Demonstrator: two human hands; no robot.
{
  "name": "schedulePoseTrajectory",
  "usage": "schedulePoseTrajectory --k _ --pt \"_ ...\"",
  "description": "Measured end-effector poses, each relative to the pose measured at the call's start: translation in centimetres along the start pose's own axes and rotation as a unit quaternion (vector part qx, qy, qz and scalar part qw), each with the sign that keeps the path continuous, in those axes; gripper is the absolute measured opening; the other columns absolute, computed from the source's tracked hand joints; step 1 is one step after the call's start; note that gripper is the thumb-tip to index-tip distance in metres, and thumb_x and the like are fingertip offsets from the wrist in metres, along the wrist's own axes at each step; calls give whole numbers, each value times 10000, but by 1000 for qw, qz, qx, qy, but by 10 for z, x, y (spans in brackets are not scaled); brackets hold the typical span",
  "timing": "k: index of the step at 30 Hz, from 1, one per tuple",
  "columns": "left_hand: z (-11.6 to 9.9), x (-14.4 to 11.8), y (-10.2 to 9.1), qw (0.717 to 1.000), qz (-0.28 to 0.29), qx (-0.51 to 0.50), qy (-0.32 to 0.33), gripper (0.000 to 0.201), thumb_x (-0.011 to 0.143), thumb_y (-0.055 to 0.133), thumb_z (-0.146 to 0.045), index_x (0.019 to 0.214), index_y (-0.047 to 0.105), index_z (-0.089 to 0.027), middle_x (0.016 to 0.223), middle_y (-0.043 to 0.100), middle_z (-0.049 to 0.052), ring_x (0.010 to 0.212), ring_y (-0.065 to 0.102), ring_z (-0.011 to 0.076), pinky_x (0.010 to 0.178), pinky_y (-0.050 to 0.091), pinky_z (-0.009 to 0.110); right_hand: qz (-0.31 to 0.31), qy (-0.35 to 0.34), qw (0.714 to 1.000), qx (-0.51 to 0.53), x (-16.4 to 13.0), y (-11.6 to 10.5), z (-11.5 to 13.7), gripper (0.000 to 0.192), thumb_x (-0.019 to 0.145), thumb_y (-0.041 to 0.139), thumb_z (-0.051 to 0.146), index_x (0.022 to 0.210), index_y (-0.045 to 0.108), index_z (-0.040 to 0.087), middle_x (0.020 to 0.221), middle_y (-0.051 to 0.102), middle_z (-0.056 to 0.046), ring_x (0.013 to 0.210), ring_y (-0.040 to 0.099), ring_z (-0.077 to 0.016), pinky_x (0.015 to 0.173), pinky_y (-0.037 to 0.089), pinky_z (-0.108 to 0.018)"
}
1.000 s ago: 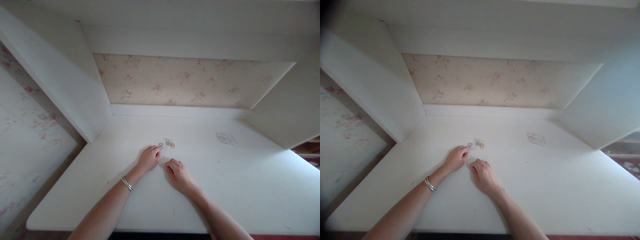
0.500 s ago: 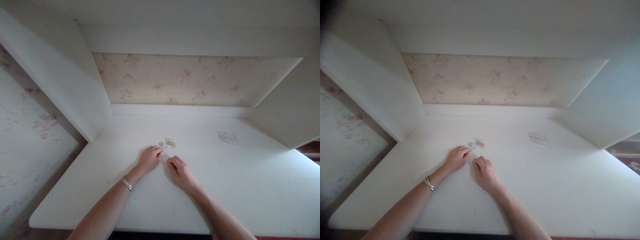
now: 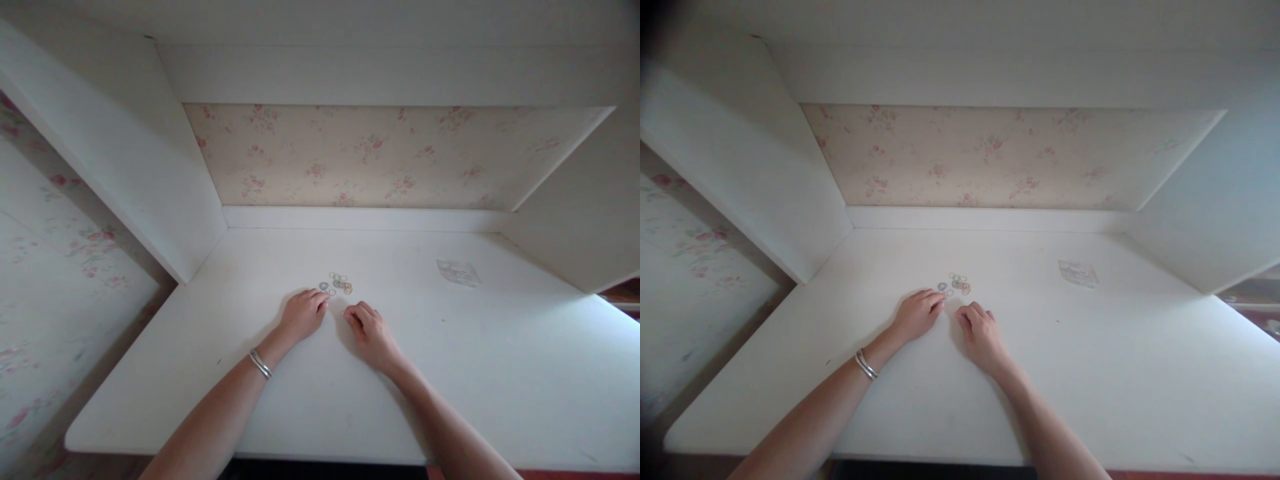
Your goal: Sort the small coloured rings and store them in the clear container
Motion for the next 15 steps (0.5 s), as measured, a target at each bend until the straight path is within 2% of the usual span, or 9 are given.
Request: schedulePoseTrajectory --k 6,11,15 --pt "0 2 2 1000 1 5 -21 281 880 441 -233 1093 622 -254 1039 654 16 978 563 154 896 419 264 75 -92 993 -8 -6 5 18 218 929 358 193 864 566 184 838 595 -42 779 539 -135 745 353 -277" --pt "0 2 1 1000 0 1 -14 292 878 431 -225 1100 619 -254 1044 654 11 968 564 155 890 421 264 108 -108 988 -10 -9 6 28 238 934 383 211 892 617 204 854 618 -34 794 556 -132 763 334 -288" --pt "0 1 1 1000 -3 2 -12 289 879 426 -232 1091 621 -251 1041 652 12 966 562 154 890 418 265 94 -109 990 1 -9 3 26 225 919 434 242 888 657 237 856 628 -22 813 565 -127 781 341 -280"
Point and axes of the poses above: each hand's wrist, its own x-axis towards the middle knuckle, its own y-axis out of the palm, z = x × y, the point moved 1 cm from there along x, towards the middle knuckle
